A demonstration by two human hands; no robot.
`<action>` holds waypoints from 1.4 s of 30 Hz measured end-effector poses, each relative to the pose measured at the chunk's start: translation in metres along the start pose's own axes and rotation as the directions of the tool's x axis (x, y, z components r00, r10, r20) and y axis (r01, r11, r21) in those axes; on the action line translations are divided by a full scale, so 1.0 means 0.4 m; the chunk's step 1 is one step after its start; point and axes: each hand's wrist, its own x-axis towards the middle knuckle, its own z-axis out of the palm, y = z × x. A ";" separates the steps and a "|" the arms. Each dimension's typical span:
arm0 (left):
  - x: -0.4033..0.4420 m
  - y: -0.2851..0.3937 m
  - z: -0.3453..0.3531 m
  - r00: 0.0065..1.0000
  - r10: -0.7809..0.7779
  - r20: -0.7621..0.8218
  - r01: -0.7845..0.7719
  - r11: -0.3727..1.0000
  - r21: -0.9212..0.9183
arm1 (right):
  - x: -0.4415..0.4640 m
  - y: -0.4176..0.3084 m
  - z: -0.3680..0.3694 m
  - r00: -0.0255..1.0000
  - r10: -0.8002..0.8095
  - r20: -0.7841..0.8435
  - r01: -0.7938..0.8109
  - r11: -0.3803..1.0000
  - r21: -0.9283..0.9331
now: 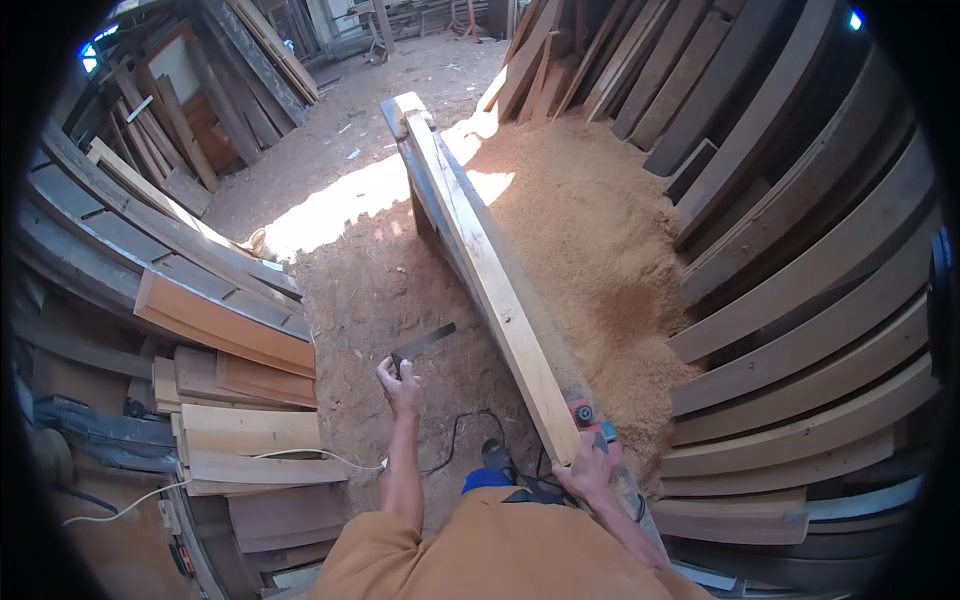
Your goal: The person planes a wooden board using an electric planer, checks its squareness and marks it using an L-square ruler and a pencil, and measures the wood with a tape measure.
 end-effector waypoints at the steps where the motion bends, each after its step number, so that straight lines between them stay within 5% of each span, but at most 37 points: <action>1: -0.016 -0.008 0.001 1.000 0.005 0.023 -0.006 0.999 0.044 | 0.012 0.016 0.031 1.000 -0.004 0.024 0.005 0.999 -0.035; 2: -0.010 -0.080 0.003 0.986 0.166 0.036 -0.169 0.952 0.255 | 0.024 0.032 0.061 0.999 -0.008 0.048 0.011 0.998 -0.070; 4: -0.078 -0.134 0.044 0.945 0.275 0.177 -0.324 0.865 0.384 | 0.040 0.044 0.096 0.997 0.021 0.068 -0.013 0.994 -0.104; 9: -0.251 -0.079 0.139 0.867 -0.245 0.433 0.012 0.880 0.475 | 0.053 0.057 0.110 0.998 0.005 0.067 0.005 0.989 -0.147; 15: -0.432 -0.045 0.320 0.879 -0.251 0.405 -0.070 0.773 0.630 | 0.034 0.023 0.105 0.993 -0.031 0.114 0.049 0.986 -0.159; 20: -0.446 -0.083 0.366 0.927 -0.265 0.264 0.040 0.771 0.636 | 0.037 0.029 0.083 0.980 -0.048 0.192 0.071 0.991 -0.114; 23: -0.445 -0.102 0.362 0.947 -0.231 0.225 0.037 0.770 0.637 | 0.019 0.078 0.004 0.965 -0.262 0.028 0.263 0.964 -0.025; 26: -0.435 -0.150 0.353 0.955 -0.209 0.210 0.026 0.765 0.644 | -0.001 0.178 -0.031 0.962 -0.038 -0.270 0.022 0.998 -0.061; 29: -0.437 -0.147 0.351 0.952 -0.222 0.209 0.036 0.762 0.646 | 0.071 0.421 0.155 0.997 0.046 -0.064 -0.023 0.947 0.320; 35: -0.451 -0.162 0.397 0.948 -0.257 0.187 0.071 0.744 0.664 | 0.068 0.324 0.092 0.973 0.159 0.164 -0.228 0.740 0.632; 41: -0.473 -0.157 0.452 0.944 -0.272 0.185 0.087 0.747 0.659 | 0.043 0.309 -0.023 0.987 0.149 -0.054 -0.086 0.791 0.606; 42: -0.473 -0.179 0.453 0.948 -0.253 0.193 0.064 0.746 0.662 | 0.054 0.359 0.018 0.973 0.048 -0.227 0.093 0.814 0.573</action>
